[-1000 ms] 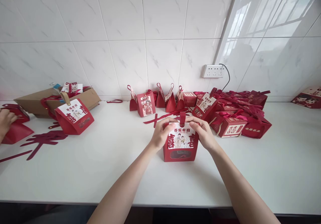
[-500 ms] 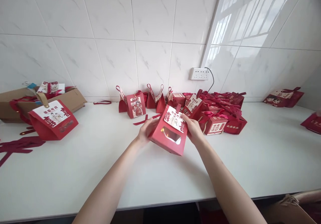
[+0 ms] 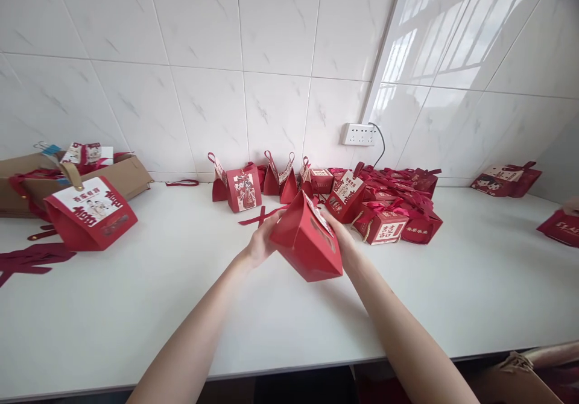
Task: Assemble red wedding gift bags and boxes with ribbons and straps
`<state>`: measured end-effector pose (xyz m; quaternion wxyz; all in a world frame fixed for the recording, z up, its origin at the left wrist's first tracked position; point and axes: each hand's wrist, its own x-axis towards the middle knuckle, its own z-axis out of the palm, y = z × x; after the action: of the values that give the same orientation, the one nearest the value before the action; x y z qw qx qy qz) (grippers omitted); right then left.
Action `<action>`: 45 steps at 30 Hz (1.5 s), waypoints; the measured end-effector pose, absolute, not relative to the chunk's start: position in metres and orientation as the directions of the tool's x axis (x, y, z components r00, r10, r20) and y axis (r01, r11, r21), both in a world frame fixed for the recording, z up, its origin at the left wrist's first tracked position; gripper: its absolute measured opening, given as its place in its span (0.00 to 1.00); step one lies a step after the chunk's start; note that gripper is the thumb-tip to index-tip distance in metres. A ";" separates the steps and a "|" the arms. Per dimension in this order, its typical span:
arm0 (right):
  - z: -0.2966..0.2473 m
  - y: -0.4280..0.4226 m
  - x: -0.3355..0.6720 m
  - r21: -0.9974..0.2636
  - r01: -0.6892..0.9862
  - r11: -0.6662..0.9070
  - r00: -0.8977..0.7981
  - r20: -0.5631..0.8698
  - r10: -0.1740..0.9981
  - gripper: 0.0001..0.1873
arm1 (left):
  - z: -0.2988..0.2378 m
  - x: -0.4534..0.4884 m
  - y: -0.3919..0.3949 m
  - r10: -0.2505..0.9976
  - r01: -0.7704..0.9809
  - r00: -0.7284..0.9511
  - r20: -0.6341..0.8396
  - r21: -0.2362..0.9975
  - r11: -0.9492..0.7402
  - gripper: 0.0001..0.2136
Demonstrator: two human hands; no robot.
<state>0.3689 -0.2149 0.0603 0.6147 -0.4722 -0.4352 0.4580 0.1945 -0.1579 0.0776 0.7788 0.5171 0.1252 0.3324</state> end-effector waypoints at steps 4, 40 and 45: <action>0.073 -0.224 0.371 -0.975 -0.133 0.177 0.474 0.094 0.875 0.18 | 0.072 0.194 -0.149 0.715 -0.338 0.653 0.250 0.941 -0.021 0.26; 0.082 -0.239 0.351 -0.983 0.008 0.183 0.016 0.184 0.983 0.20 | 0.093 0.186 -0.165 0.638 -0.434 0.726 0.258 0.891 0.133 0.21; 0.081 -0.238 0.350 -0.983 -0.001 0.185 -0.016 0.185 0.983 0.20 | 0.093 0.184 -0.164 0.627 -0.418 0.722 0.292 0.906 0.060 0.14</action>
<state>0.3501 -0.2382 0.0806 0.5401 -0.4478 -0.5482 0.4552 0.1841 -0.1638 0.0932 0.7224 0.5825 0.0896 0.3617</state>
